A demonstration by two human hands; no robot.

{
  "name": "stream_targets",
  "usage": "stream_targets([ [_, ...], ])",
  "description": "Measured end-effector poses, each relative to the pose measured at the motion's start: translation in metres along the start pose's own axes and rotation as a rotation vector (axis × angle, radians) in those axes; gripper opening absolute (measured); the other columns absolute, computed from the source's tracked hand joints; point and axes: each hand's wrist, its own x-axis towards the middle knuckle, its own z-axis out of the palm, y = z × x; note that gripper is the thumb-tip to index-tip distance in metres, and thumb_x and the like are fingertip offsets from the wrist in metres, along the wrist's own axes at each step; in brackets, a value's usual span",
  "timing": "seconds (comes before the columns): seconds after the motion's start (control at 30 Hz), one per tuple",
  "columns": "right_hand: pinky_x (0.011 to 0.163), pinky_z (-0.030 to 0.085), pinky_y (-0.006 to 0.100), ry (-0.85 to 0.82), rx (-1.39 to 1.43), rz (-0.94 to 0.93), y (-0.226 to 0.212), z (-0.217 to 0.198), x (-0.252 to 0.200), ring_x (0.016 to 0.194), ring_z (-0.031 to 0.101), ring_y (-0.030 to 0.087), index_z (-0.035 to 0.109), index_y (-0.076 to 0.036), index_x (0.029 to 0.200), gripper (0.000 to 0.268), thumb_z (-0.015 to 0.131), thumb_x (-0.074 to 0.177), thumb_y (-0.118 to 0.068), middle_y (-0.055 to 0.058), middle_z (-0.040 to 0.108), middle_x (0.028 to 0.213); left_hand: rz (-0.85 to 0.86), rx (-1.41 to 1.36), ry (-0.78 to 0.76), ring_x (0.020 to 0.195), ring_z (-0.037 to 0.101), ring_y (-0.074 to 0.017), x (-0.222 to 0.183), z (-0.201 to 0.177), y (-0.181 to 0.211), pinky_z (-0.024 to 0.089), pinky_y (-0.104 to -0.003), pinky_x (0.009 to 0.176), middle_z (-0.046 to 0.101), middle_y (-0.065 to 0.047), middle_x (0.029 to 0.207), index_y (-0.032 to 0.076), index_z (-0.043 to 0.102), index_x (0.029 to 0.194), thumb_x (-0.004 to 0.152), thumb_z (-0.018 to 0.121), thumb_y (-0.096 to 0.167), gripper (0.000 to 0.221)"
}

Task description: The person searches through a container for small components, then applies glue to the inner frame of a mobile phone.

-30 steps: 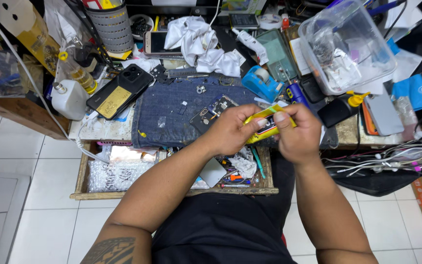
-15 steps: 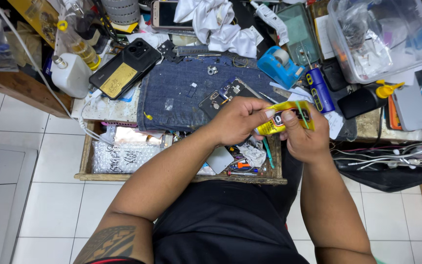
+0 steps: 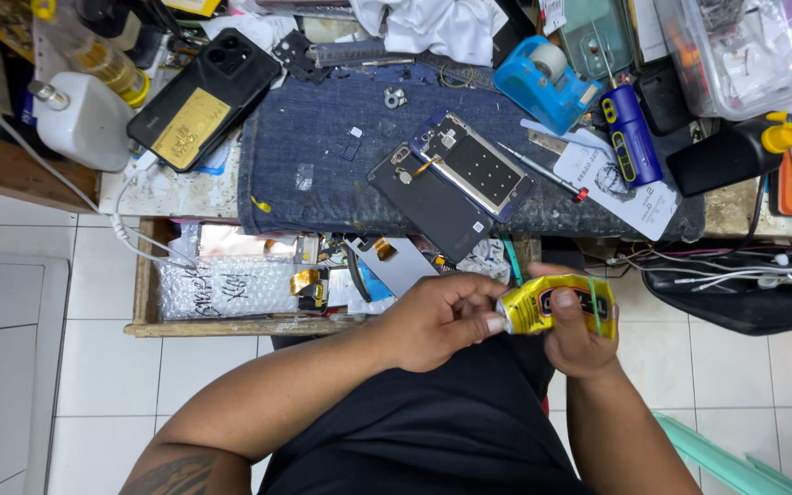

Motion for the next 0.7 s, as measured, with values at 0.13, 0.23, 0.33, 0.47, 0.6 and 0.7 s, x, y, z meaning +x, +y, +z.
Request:
stream_targets([
  [0.13,0.09,0.056,0.028,-0.022,-0.146,-0.226,0.005,0.014,0.002,0.1,0.069,0.015,0.062,0.007,0.128,0.037,0.055,0.112,-0.026,0.014,0.071,0.123,0.016,0.147,0.103,0.079,0.059,-0.0083,0.003,-0.003,0.009,0.052,-0.026,0.071,0.064,-0.004,0.094,-0.001,0.062,0.125,0.092,0.077,0.021,0.042],
  [0.23,0.103,0.051,0.034,-0.337,-0.114,-0.293,-0.011,0.017,0.018,0.118,0.062,0.021,0.047,0.008,0.137,0.047,0.059,0.114,-0.031,0.023,0.055,0.143,0.074,0.174,0.198,0.094,0.069,-0.0103,0.006,-0.006,0.01,0.057,-0.027,0.083,0.07,-0.005,0.105,-0.001,0.065,0.119,0.096,0.075,0.025,0.037],
  [0.33,0.092,0.052,0.026,-0.642,0.52,0.101,-0.035,0.008,0.025,0.111,0.064,0.016,0.039,0.009,0.156,0.091,0.058,0.098,-0.058,0.016,0.062,0.136,0.037,0.2,0.242,0.09,0.07,-0.0135,0.002,-0.013,0.012,0.058,-0.029,0.08,0.071,-0.009,0.102,0.0,0.068,0.112,0.095,0.075,0.025,0.031],
  [0.47,0.086,0.059,0.035,-0.586,0.393,0.382,-0.034,0.0,0.028,0.103,0.07,0.024,0.038,0.014,0.152,0.095,0.053,0.099,-0.064,0.02,0.067,0.13,0.032,0.353,0.297,0.088,0.072,-0.0141,-0.004,-0.016,0.015,0.058,-0.028,0.077,0.071,-0.01,0.101,0.001,0.068,0.114,0.093,0.076,0.023,0.032],
  [0.6,0.087,0.058,0.034,-0.522,0.23,0.292,-0.02,-0.003,0.018,0.1,0.067,0.02,0.045,0.007,0.147,0.083,0.071,0.092,-0.049,0.015,0.066,0.126,0.077,0.23,0.281,0.089,0.074,-0.0128,-0.002,-0.012,0.018,0.06,-0.027,0.078,0.074,-0.009,0.101,0.002,0.066,0.119,0.093,0.076,0.024,0.036],
  [0.7,0.092,0.053,0.031,-0.462,0.164,0.221,-0.004,-0.004,0.013,0.105,0.064,0.018,0.054,0.005,0.136,0.059,0.075,0.097,-0.035,0.014,0.067,0.121,0.063,0.167,0.193,0.083,0.071,-0.0151,-0.001,-0.008,0.018,0.059,-0.027,0.075,0.073,-0.009,0.099,0.002,0.065,0.124,0.091,0.079,0.028,0.044],
])
